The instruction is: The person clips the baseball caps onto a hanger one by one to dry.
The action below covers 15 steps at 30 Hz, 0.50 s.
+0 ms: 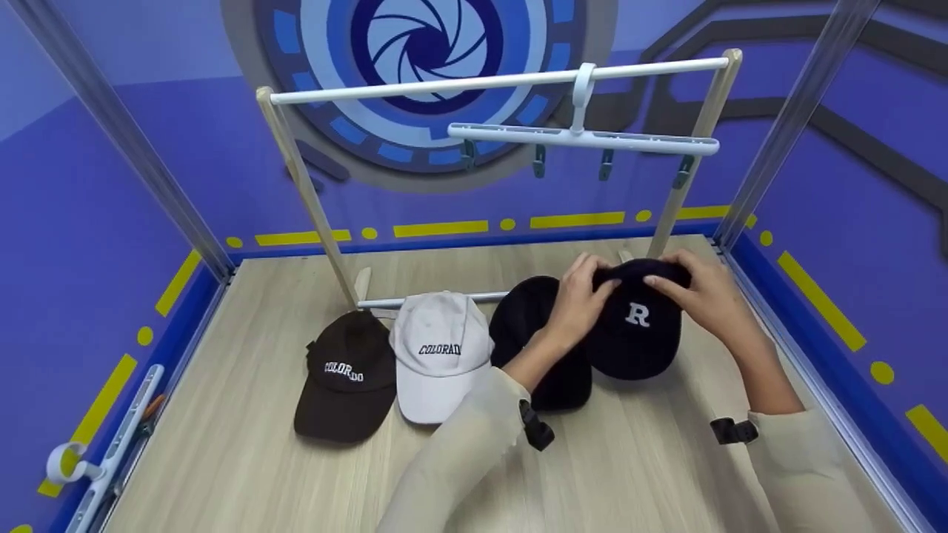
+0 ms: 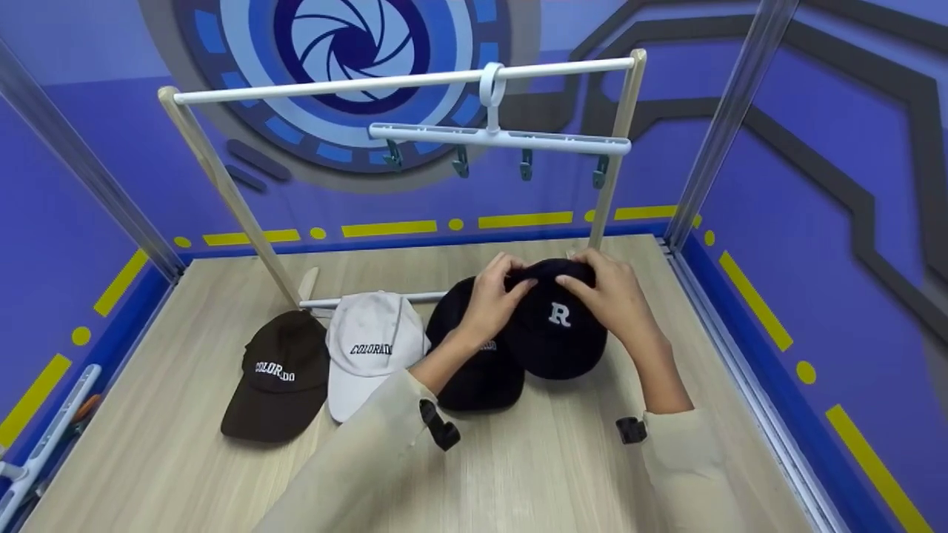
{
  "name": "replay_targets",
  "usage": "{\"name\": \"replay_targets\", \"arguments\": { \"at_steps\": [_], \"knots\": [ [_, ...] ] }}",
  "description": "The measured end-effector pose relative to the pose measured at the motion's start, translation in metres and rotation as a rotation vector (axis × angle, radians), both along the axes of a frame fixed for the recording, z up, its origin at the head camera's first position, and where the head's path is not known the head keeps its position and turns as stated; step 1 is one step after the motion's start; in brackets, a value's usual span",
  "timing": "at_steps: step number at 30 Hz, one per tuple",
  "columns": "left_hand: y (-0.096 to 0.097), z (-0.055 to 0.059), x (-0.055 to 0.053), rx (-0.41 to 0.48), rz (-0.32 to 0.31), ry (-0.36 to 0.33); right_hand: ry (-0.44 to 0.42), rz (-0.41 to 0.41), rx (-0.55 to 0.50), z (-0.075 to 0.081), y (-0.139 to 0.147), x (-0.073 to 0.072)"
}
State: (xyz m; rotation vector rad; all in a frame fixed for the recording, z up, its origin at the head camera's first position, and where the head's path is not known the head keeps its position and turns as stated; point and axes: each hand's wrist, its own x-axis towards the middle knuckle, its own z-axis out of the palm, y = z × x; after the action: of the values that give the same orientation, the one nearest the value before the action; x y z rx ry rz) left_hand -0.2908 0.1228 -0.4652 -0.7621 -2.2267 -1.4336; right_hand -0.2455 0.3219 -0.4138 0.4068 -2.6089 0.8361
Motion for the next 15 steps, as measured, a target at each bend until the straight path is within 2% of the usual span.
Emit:
{"name": "replay_targets", "arguments": {
  "at_steps": [4,8,12,15],
  "knots": [
    [-0.003,0.004,0.0,-0.036,-0.018,0.016,0.095,-0.017,-0.054,-0.006,-0.003,-0.002],
    [-0.006,0.01,0.001,-0.068,-0.062,0.018,0.169,-0.046,-0.103,-0.009,-0.004,-0.003],
    [-0.007,0.017,0.0,-0.071,-0.113,0.006,0.182,-0.072,-0.137,-0.009,-0.004,-0.003],
    [-0.008,0.021,-0.001,-0.067,-0.127,-0.01,0.178,-0.072,-0.146,-0.009,-0.003,-0.003]
  ]
}}
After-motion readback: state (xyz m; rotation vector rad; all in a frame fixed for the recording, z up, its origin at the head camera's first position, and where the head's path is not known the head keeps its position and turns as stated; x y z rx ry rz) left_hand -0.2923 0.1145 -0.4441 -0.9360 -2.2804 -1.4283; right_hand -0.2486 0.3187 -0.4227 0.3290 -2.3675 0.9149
